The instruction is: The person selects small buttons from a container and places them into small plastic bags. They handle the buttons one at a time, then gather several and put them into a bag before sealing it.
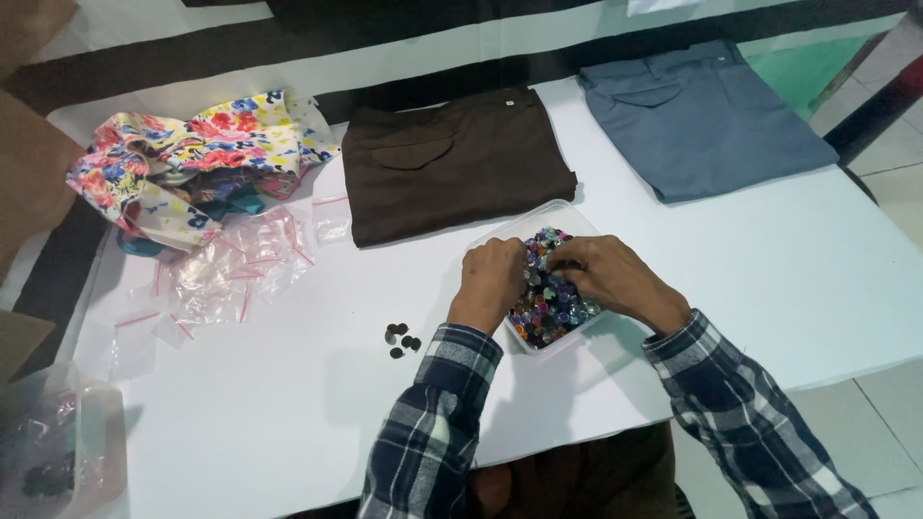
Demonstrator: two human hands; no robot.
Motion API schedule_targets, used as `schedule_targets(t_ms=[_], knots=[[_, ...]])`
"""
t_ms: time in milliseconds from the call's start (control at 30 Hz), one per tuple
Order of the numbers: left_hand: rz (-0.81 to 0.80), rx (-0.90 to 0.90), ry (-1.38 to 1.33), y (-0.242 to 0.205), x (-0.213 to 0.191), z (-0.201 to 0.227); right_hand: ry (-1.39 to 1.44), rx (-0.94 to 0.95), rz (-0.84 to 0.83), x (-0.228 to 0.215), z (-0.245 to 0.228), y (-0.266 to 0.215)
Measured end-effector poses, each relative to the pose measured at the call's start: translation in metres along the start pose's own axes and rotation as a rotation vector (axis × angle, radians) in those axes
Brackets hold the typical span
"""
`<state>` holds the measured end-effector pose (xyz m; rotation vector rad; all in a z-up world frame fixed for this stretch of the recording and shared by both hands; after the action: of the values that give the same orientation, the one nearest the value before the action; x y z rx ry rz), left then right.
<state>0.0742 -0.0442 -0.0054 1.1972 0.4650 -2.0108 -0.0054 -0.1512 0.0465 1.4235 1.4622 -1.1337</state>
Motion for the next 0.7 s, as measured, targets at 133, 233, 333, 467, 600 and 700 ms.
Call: schedule_targets(t_ms=[133,233,333,467,600,700], knots=[[-0.010,0.004,0.035,0.001,-0.003,0.015,-0.036,-0.010,-0.007,0.002,0.000,-0.001],[0.013,0.026,0.002,0.006,0.007,0.012,-0.039,0.009,0.012,0.007,0.007,0.000],[0.019,0.018,-0.032,-0.001,0.003,0.017,-0.033,0.014,0.040,0.012,0.007,0.000],[0.107,0.017,-0.047,-0.006,0.004,0.017,-0.041,0.032,0.100,0.015,0.006,0.003],[0.142,0.063,-0.031,-0.001,0.019,0.014,-0.077,0.020,0.150,0.019,0.006,0.002],[0.224,0.129,0.053,-0.015,0.005,0.024,-0.105,0.021,0.184,0.016,0.001,0.003]])
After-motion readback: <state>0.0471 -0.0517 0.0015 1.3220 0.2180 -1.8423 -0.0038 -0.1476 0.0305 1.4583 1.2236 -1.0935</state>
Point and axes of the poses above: each hand's wrist, its own y-axis towards the middle knuckle, its own x-axis out of the palm, z = x × y, the point moved 7 cm from there along y, towards the middle knuckle, and after that the axes turned 14 degrees about -y, right-handed, at the moved point
